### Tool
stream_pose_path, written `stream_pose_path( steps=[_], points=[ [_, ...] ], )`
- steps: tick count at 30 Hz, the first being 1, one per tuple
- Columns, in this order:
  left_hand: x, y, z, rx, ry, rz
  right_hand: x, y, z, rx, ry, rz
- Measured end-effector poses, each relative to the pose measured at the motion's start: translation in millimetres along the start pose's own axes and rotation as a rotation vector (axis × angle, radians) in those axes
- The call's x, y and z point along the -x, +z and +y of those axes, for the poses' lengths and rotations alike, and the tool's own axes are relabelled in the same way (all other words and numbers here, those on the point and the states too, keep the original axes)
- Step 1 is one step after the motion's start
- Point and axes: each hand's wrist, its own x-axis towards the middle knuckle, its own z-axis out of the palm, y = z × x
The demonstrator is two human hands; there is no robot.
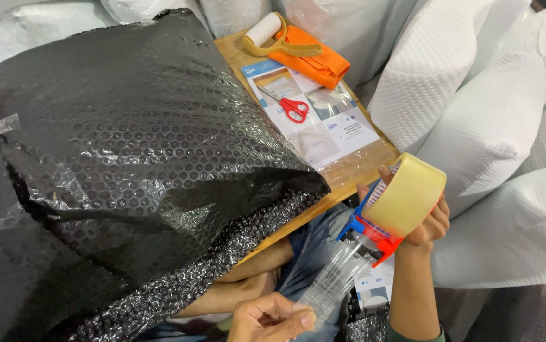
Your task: Wrapping a large item in black bubble wrap and securing it with clear tape.
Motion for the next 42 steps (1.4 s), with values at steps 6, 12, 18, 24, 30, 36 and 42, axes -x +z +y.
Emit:
stream_pose_path(
  steps=[6, 12, 18, 24, 30, 36, 42],
  points=[
    [2, -1, -6, 0.026, -0.005, 0.026, 4, 9, -3, -0.001, 0.038, -0.011],
    [-1, 0, -11, 0.054, 0.014, 0.053, -5, 8, -7, -0.087, 0.073, -0.022],
    [-1, 1, -12, 0.029, 0.040, 0.064, -7, 10, -6, -0.127, 0.071, 0.004],
    [1, 1, -20, 0.021, 0.130, 0.077, -4, 10, -8, -0.124, 0.081, -0.007],
    [-8, 1, -28, 0.145, 0.094, 0.014, 1, 13, -11, -0.182, 0.112, 0.020],
    [-24, 8, -18, 0.283, -0.059, -0.023, -1, 14, -6, -0.237, 0.115, 0.028],
    [-27, 15, -11, 0.318, -0.145, -0.025, -1, 15, -2, -0.298, 0.128, 0.036]
  ],
)
